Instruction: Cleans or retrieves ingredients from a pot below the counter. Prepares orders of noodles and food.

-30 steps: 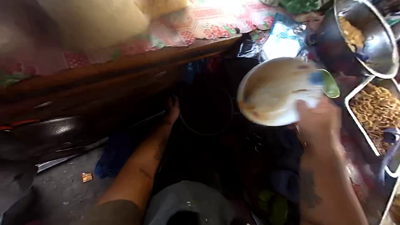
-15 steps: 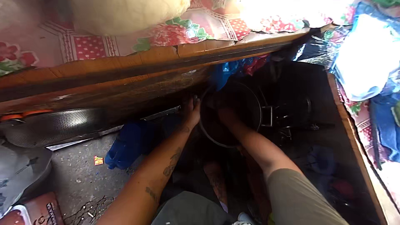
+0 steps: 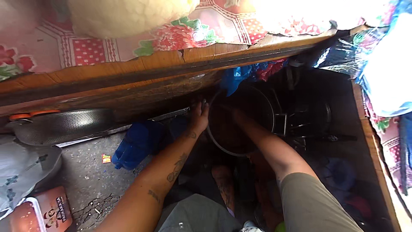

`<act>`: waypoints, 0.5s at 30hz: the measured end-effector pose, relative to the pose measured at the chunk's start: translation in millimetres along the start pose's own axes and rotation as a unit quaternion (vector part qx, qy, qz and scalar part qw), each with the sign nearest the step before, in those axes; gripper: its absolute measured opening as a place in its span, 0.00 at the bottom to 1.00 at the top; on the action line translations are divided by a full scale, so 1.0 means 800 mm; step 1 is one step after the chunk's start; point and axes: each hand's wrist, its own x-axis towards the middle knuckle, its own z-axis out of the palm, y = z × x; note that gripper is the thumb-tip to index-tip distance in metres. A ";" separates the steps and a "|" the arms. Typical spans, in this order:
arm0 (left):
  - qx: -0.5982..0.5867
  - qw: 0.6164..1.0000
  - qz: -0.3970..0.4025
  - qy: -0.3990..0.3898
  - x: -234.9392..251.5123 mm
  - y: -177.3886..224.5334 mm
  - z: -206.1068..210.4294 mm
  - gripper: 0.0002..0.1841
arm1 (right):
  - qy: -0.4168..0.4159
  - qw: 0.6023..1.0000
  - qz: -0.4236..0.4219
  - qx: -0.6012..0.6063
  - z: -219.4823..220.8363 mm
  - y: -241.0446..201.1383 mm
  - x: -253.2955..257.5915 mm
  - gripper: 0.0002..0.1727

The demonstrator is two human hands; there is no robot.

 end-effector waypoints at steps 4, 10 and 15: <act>0.000 1.000 0.004 0.008 0.002 -0.005 0.002 0.22 | -0.026 0.998 -0.009 -0.049 0.022 -0.001 -0.008 0.28; 0.000 1.000 -0.003 0.014 0.003 -0.008 0.004 0.24 | -0.015 0.999 0.016 0.030 0.032 -0.007 -0.022 0.28; -0.017 0.999 0.024 0.016 0.006 -0.006 0.004 0.20 | 0.003 0.992 0.022 0.127 0.016 -0.026 -0.062 0.22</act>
